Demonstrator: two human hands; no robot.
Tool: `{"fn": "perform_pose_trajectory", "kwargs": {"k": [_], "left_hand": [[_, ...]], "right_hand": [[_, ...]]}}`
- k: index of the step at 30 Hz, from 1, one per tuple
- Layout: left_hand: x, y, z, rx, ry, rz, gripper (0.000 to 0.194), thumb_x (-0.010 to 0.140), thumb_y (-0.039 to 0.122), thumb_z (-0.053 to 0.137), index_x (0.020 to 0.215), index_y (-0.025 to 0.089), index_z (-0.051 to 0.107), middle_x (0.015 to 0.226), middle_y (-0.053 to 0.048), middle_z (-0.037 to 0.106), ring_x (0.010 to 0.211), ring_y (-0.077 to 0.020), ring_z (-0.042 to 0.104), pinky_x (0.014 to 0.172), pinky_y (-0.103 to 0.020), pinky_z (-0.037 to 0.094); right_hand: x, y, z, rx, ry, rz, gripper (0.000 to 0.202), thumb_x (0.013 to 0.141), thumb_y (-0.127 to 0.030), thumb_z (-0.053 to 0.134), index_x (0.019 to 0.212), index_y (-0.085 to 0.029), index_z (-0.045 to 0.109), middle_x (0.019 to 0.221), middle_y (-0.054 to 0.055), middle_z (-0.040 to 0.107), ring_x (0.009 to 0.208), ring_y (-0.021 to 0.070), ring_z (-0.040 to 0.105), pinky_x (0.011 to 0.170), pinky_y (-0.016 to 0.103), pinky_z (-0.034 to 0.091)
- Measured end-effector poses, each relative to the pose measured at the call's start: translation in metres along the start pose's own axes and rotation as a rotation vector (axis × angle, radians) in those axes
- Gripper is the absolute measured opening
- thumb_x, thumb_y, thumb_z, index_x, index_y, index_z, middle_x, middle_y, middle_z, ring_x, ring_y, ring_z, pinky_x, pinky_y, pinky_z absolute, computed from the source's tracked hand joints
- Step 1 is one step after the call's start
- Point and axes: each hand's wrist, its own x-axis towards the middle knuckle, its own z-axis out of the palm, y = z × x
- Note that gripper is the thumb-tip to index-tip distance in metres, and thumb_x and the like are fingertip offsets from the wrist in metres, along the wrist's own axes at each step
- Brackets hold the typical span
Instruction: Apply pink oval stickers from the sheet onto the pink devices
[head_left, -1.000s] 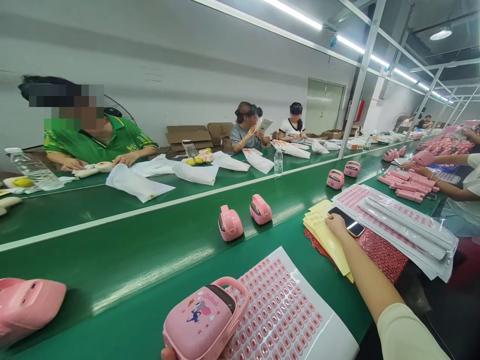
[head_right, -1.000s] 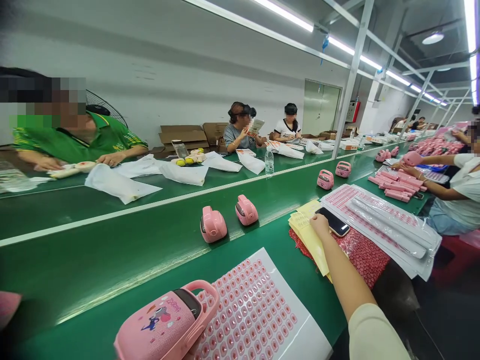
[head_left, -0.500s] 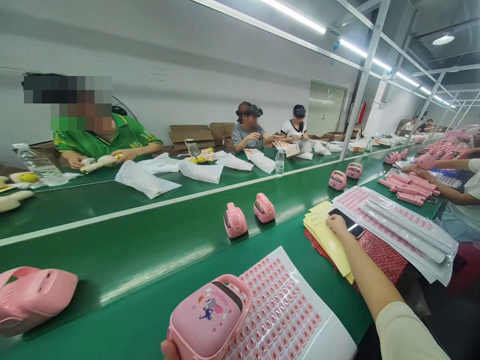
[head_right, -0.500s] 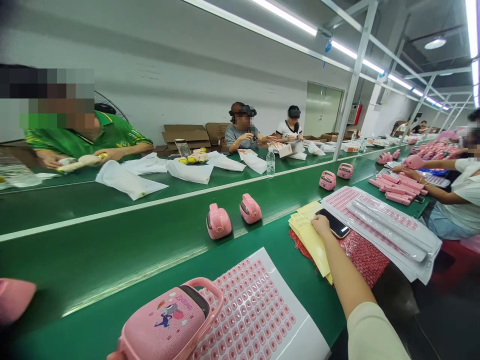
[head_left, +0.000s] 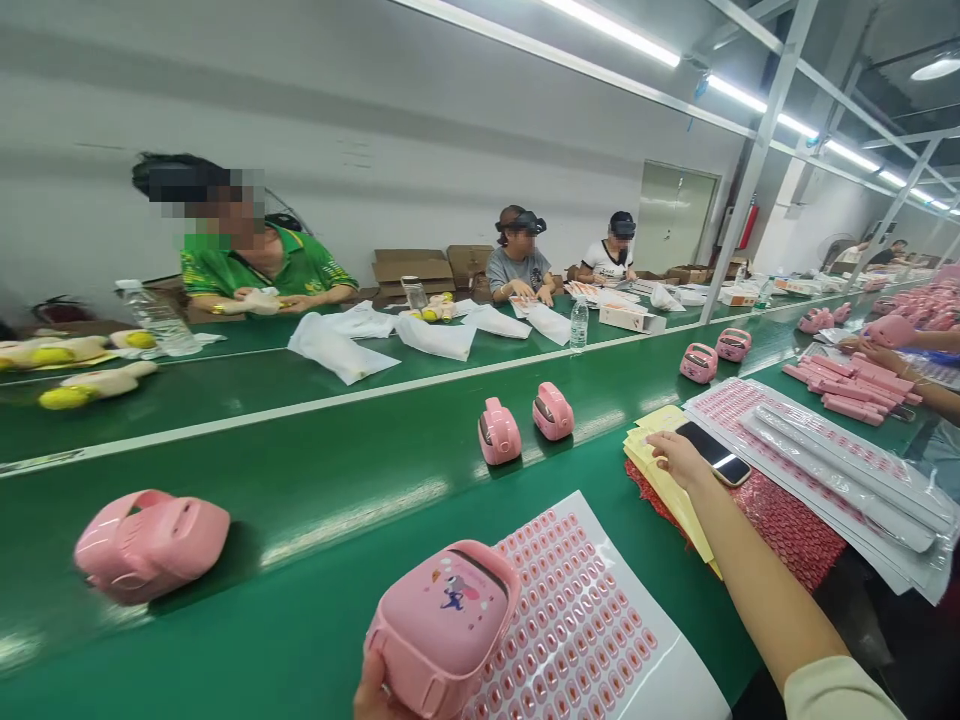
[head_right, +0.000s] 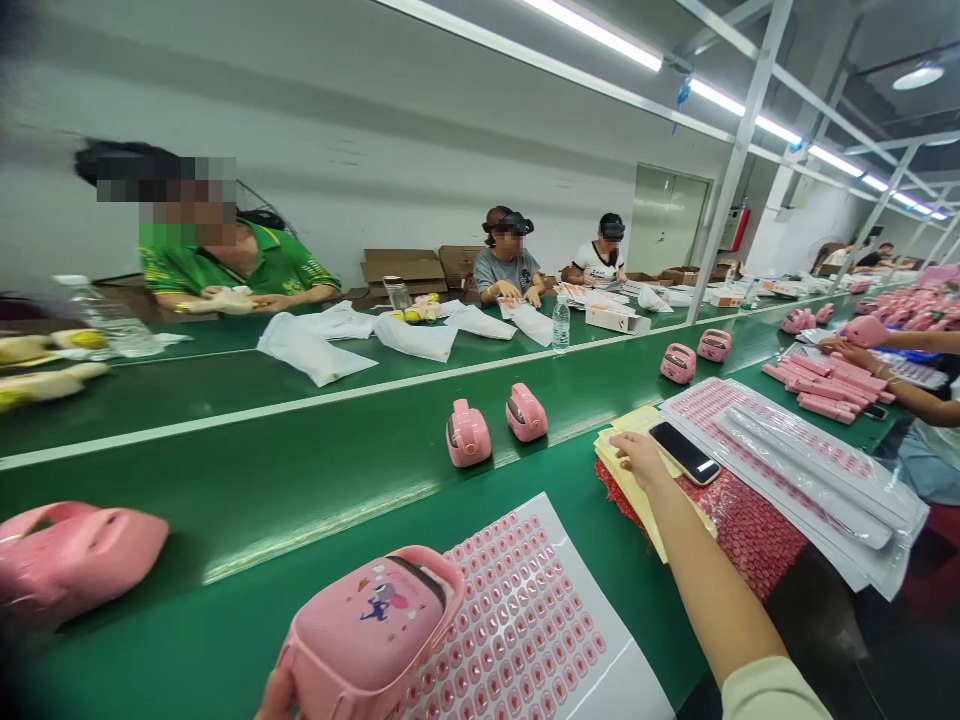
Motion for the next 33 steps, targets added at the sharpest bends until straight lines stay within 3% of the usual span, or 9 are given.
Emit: {"fn": "perform_pose_trajectory", "kwargs": {"k": [3, 7, 12, 20, 33], "left_hand": [[-0.003, -0.008, 0.015, 0.064, 0.07, 0.112, 0.061, 0.061, 0.054, 0.062, 0.115, 0.029, 0.05, 0.098, -0.003, 0.067, 0.096, -0.0281, 0.058, 0.082, -0.04, 0.047], [-0.008, -0.017, 0.031, 0.185, 0.182, 0.216, 0.065, 0.062, 0.054, 0.063, 0.116, 0.021, 0.05, 0.105, -0.007, 0.063, 0.106, -0.0278, 0.052, 0.086, -0.034, 0.045], [-0.015, -0.018, 0.043, 0.243, 0.161, 0.306, 0.068, 0.065, 0.054, 0.06, 0.124, 0.028, 0.037, 0.124, -0.007, 0.049, 0.113, -0.0257, 0.045, 0.084, -0.031, 0.044], [-0.018, -0.018, 0.046, 0.256, 0.158, 0.332, 0.074, 0.063, 0.057, 0.06, 0.127, 0.03, 0.032, 0.128, -0.01, 0.043, 0.109, -0.0272, 0.048, 0.079, -0.033, 0.046], [-0.017, -0.02, 0.045, 0.278, 0.183, 0.353, 0.074, 0.061, 0.057, 0.062, 0.125, 0.032, 0.035, 0.126, -0.009, 0.046, 0.105, -0.0266, 0.052, 0.077, -0.033, 0.048]], "right_hand": [[-0.044, -0.007, 0.043, 0.085, -0.198, -0.088, 0.019, 0.062, -0.032, 0.067, 0.065, -0.016, 0.058, 0.073, 0.001, 0.059, 0.07, 0.0125, 0.054, 0.057, 0.021, 0.041], [-0.107, -0.011, 0.102, 0.247, -0.611, -0.251, 0.024, 0.056, -0.038, 0.069, 0.058, -0.017, 0.057, 0.085, 0.004, 0.059, 0.086, 0.0183, 0.053, 0.075, 0.031, 0.04], [-0.142, -0.006, 0.142, 0.154, -0.675, -0.223, 0.02, 0.056, -0.036, 0.069, 0.058, -0.019, 0.059, 0.092, 0.005, 0.052, 0.102, 0.0222, 0.047, 0.089, 0.037, 0.033], [-0.142, 0.0, 0.146, 0.095, -0.679, -0.201, 0.017, 0.057, -0.033, 0.068, 0.059, -0.018, 0.06, 0.094, 0.005, 0.048, 0.103, 0.0224, 0.045, 0.087, 0.035, 0.036], [-0.142, -0.001, 0.144, -0.014, -0.658, -0.326, 0.009, 0.063, -0.026, 0.064, 0.059, -0.02, 0.059, 0.09, 0.004, 0.048, 0.097, 0.0186, 0.048, 0.083, 0.033, 0.041]]}}
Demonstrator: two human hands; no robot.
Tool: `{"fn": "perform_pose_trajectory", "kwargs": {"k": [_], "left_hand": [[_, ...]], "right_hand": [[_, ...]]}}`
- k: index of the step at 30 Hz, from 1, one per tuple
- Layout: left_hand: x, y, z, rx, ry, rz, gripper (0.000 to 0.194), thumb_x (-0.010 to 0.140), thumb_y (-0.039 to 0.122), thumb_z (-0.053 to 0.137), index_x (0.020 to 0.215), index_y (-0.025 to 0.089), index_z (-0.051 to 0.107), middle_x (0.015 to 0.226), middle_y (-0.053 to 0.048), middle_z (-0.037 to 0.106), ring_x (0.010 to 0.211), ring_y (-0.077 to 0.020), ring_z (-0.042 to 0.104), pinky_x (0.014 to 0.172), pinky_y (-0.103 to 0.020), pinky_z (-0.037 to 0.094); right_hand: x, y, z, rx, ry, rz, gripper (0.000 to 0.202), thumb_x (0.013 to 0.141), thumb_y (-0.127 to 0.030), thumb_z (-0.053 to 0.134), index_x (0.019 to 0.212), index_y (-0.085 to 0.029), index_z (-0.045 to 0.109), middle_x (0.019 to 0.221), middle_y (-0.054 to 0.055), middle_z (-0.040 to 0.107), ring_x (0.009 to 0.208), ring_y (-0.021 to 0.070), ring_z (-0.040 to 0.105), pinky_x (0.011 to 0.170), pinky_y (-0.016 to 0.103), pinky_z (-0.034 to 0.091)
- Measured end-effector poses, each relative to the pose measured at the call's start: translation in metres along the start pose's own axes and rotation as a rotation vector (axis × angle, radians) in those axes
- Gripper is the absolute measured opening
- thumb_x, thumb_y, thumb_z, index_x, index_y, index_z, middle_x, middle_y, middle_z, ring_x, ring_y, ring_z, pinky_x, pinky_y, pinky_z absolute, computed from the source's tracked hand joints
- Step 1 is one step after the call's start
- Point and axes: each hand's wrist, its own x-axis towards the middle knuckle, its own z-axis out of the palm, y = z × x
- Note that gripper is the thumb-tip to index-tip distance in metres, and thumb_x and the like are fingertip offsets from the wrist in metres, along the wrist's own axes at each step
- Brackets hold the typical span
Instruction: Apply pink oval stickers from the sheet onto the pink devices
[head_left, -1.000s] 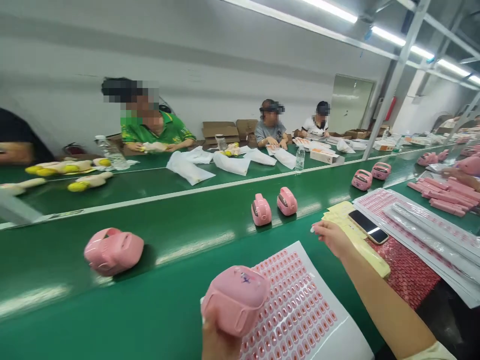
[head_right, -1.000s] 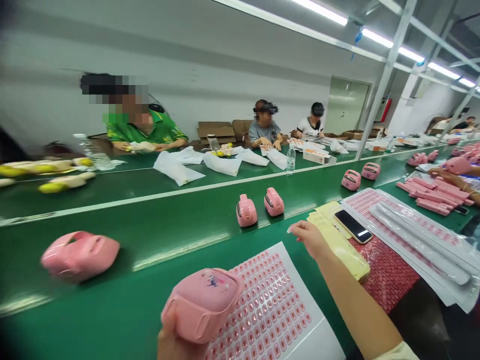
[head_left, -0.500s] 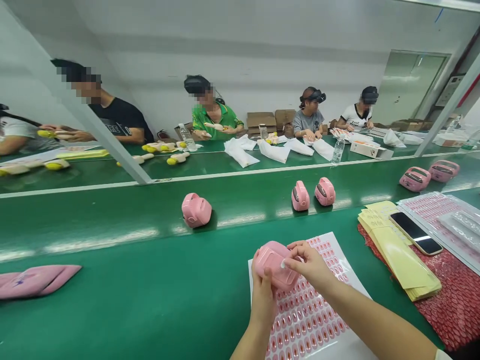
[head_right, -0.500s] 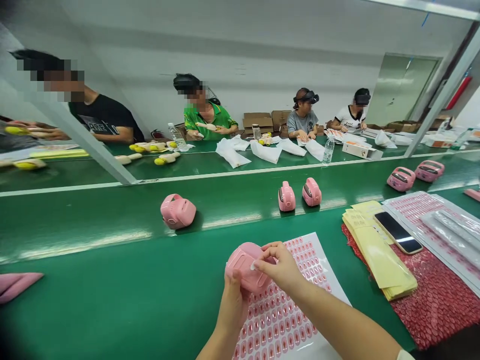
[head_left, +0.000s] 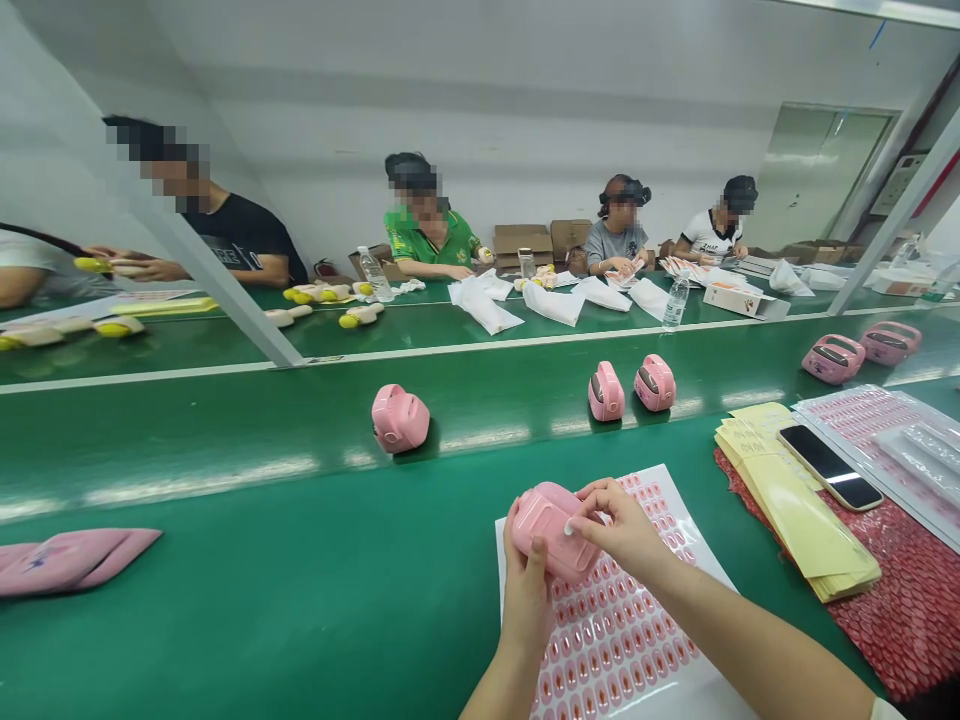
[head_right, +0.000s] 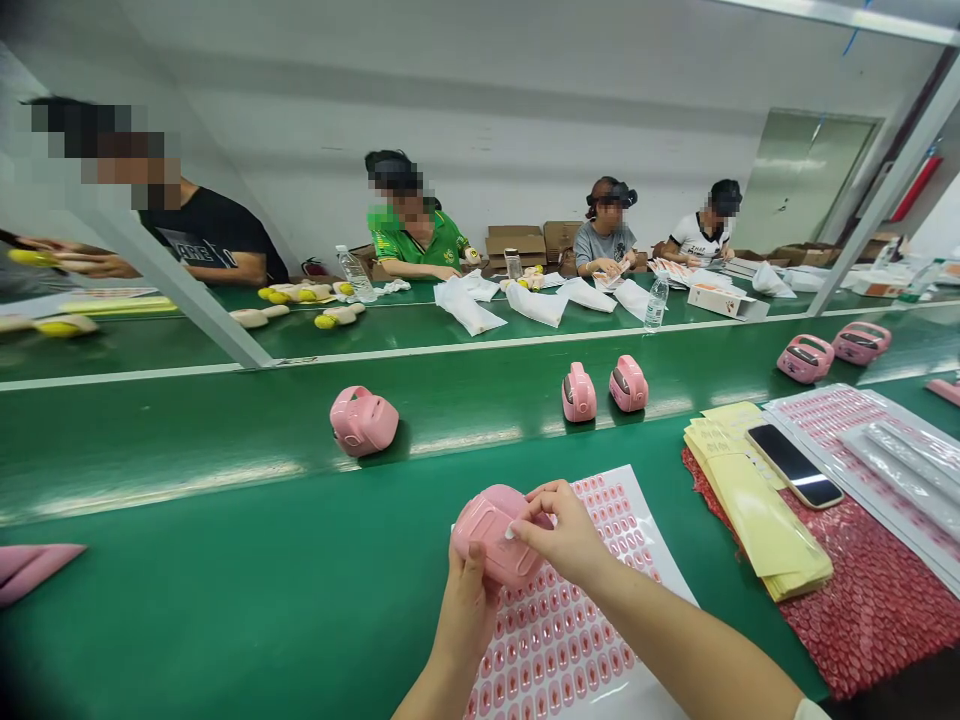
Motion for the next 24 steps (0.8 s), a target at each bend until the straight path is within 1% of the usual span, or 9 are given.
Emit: {"fn": "perform_pose_trajectory", "kwargs": {"k": [4, 10, 13, 15, 16, 17, 19, 22, 24], "left_hand": [[-0.002, 0.004, 0.002, 0.0, -0.001, -0.019, 0.073, 0.063, 0.055, 0.062, 0.126, 0.032, 0.033, 0.124, -0.009, 0.048, 0.103, -0.0253, 0.054, 0.078, -0.033, 0.047], [-0.001, 0.006, -0.001, 0.012, -0.02, -0.021, 0.067, 0.067, 0.049, 0.062, 0.125, 0.03, 0.036, 0.119, -0.008, 0.052, 0.1, -0.0239, 0.055, 0.078, -0.033, 0.048], [0.002, 0.007, -0.003, -0.036, 0.035, -0.062, 0.06, 0.066, 0.052, 0.06, 0.118, 0.025, 0.046, 0.107, -0.006, 0.06, 0.101, -0.0242, 0.055, 0.079, -0.032, 0.048], [0.004, 0.011, -0.003, -0.096, 0.066, -0.154, 0.053, 0.069, 0.053, 0.057, 0.113, 0.024, 0.052, 0.101, -0.005, 0.064, 0.101, -0.0245, 0.055, 0.08, -0.033, 0.048], [0.005, 0.014, -0.003, -0.129, 0.066, -0.208, 0.05, 0.07, 0.053, 0.055, 0.111, 0.025, 0.054, 0.1, -0.005, 0.065, 0.1, -0.0247, 0.056, 0.08, -0.035, 0.048], [0.005, 0.017, -0.003, -0.159, 0.05, -0.261, 0.048, 0.071, 0.054, 0.054, 0.111, 0.027, 0.054, 0.099, -0.004, 0.066, 0.098, -0.0254, 0.057, 0.08, -0.038, 0.048], [0.008, 0.02, -0.006, -0.214, 0.027, -0.316, 0.048, 0.07, 0.056, 0.052, 0.112, 0.032, 0.053, 0.098, -0.002, 0.067, 0.095, -0.0264, 0.059, 0.081, -0.042, 0.048], [0.015, 0.016, -0.016, -0.279, 0.001, -0.307, 0.049, 0.068, 0.058, 0.052, 0.114, 0.04, 0.049, 0.098, 0.002, 0.068, 0.099, -0.027, 0.057, 0.083, -0.046, 0.046], [0.02, 0.007, -0.025, -0.34, -0.093, -0.285, 0.05, 0.067, 0.058, 0.054, 0.115, 0.042, 0.047, 0.101, 0.004, 0.067, 0.106, -0.0268, 0.053, 0.088, -0.046, 0.044]], "right_hand": [[-0.003, 0.002, 0.002, -0.163, 0.055, -0.147, 0.007, 0.068, -0.024, 0.059, 0.063, -0.02, 0.057, 0.091, 0.005, 0.048, 0.093, 0.0188, 0.05, 0.082, 0.036, 0.041], [-0.018, 0.004, 0.006, -0.471, 0.181, -0.684, 0.01, 0.071, -0.016, 0.053, 0.065, -0.023, 0.055, 0.088, 0.007, 0.052, 0.088, 0.0218, 0.049, 0.077, 0.04, 0.042], [-0.024, -0.004, -0.01, -0.497, 0.285, -0.804, 0.01, 0.071, -0.016, 0.052, 0.067, -0.024, 0.056, 0.084, 0.005, 0.053, 0.084, 0.0204, 0.05, 0.075, 0.038, 0.042], [-0.018, -0.008, -0.037, -0.513, 0.434, -0.738, 0.005, 0.072, -0.02, 0.054, 0.069, -0.023, 0.057, 0.087, 0.006, 0.053, 0.088, 0.0209, 0.05, 0.078, 0.038, 0.041], [-0.012, -0.009, -0.055, -0.52, 0.53, -0.643, 0.005, 0.072, -0.023, 0.054, 0.069, -0.022, 0.057, 0.089, 0.006, 0.053, 0.09, 0.0211, 0.05, 0.08, 0.037, 0.04], [-0.005, -0.008, -0.077, -0.521, 0.615, -0.518, 0.007, 0.072, -0.026, 0.054, 0.068, -0.021, 0.057, 0.09, 0.006, 0.053, 0.092, 0.0211, 0.05, 0.081, 0.036, 0.04], [0.011, -0.002, -0.126, -0.509, 0.764, -0.122, 0.01, 0.073, -0.028, 0.051, 0.07, -0.02, 0.056, 0.089, 0.004, 0.056, 0.088, 0.0176, 0.052, 0.076, 0.029, 0.041], [0.024, 0.018, -0.194, -0.545, 0.856, 0.095, 0.011, 0.071, -0.022, 0.048, 0.063, -0.017, 0.053, 0.068, 0.003, 0.057, 0.071, 0.0161, 0.054, 0.064, 0.025, 0.041], [0.025, 0.034, -0.223, -0.586, 0.87, 0.206, 0.013, 0.067, -0.019, 0.051, 0.054, -0.017, 0.05, 0.057, 0.0, 0.053, 0.061, 0.0149, 0.051, 0.058, 0.024, 0.038]]}}
